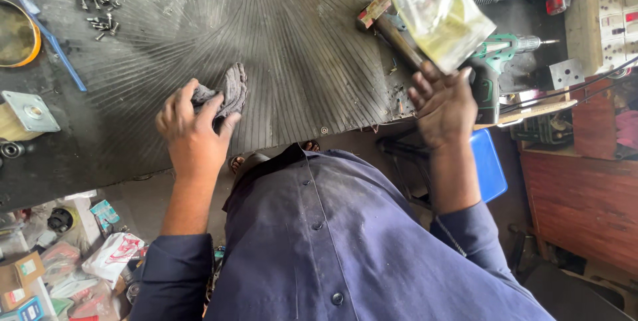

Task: The person stands at a workbench, wipes their hands with a rag, opens a yellow packet, and handles small metal parts such as bearings and bolts. They pick up the parts, wipe them and their hands with the cloth, and wipe the workbench surface.

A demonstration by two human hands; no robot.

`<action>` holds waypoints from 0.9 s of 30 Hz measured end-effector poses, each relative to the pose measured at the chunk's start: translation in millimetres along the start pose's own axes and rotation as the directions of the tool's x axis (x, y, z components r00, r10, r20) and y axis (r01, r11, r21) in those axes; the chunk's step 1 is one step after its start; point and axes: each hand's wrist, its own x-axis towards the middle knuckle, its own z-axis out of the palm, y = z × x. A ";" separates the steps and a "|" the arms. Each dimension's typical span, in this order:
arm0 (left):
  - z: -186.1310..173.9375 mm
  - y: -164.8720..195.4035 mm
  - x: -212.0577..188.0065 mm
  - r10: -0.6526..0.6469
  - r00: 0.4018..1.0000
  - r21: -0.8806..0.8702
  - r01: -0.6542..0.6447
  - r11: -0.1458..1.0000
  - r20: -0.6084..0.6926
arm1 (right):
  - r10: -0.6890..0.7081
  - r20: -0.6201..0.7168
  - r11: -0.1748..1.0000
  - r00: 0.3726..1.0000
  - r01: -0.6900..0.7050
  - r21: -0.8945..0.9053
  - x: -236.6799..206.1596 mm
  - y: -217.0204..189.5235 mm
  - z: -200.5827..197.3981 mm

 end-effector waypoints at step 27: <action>-31.4 99.8 51.8 0.179 0.979 -0.509 -0.203 0.837 -0.096 | -0.734 0.244 0.296 0.634 0.622 -0.725 34.5 -66.4 28.0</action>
